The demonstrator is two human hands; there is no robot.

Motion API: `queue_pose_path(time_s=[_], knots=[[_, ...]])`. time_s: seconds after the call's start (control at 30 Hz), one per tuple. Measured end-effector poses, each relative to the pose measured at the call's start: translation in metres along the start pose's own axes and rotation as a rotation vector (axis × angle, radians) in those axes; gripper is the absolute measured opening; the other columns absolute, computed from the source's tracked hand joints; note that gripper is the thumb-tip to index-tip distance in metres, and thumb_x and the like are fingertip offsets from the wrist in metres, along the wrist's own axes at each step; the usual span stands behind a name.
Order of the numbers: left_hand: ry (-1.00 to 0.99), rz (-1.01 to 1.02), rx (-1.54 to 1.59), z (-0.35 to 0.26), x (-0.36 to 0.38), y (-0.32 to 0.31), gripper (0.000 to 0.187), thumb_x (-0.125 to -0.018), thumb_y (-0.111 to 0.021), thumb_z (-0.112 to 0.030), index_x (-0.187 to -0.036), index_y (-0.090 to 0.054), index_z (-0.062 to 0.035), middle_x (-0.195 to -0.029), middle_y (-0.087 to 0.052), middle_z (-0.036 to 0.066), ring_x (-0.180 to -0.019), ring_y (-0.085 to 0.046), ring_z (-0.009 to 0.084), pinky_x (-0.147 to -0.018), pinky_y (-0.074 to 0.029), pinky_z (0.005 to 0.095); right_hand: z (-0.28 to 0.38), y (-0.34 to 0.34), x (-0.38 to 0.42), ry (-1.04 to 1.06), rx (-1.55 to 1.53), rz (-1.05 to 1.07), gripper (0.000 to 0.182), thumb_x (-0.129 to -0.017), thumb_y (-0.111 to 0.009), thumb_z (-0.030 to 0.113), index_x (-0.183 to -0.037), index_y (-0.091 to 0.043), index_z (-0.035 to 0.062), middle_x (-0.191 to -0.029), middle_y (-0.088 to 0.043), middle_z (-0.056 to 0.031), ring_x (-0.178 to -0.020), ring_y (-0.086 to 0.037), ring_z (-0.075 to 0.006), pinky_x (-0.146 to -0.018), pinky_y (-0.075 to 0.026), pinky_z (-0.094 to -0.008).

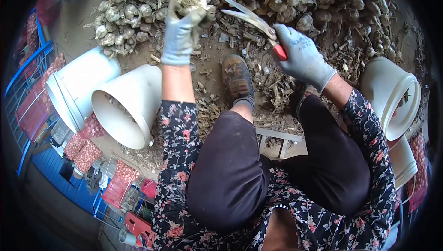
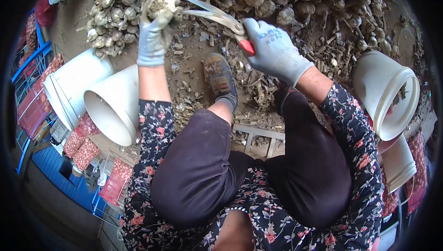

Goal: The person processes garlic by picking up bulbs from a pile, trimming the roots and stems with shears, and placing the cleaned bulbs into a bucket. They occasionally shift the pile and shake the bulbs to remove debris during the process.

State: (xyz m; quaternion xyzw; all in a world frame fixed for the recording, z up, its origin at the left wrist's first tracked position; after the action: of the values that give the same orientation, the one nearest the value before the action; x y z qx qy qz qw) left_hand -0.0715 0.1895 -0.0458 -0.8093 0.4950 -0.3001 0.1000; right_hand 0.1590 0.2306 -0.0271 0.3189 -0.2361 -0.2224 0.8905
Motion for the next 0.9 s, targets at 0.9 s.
queue_pose_path(time_s=[0.9], knots=[[0.072, 0.060, -0.553, 0.015, 0.034, -0.059, 0.063, -0.067, -0.081, -0.014, -0.118, -0.048, 0.0028, -0.093, -0.063, 0.009, -0.069, -0.059, 0.0091, -0.054, -0.049, 0.0210, -0.033, 0.013, 0.017, -0.194, 0.035, -0.081, 0.026, -0.084, -0.058, 0.021, -0.096, -0.044, 0.0028, -0.077, -0.061, -0.0239, -0.079, -0.062, -0.0421, -0.068, -0.048, -0.0502]])
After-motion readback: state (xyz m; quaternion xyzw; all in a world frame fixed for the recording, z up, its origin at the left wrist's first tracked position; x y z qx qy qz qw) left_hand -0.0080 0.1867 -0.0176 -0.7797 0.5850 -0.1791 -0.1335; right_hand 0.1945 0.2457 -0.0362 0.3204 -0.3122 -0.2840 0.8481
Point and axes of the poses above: each hand's wrist, its own x-axis away from the middle knuckle, its own y-axis out of the back of the hand, z = x × y, the point moved 9 cm from there along -x, towards the middle knuckle
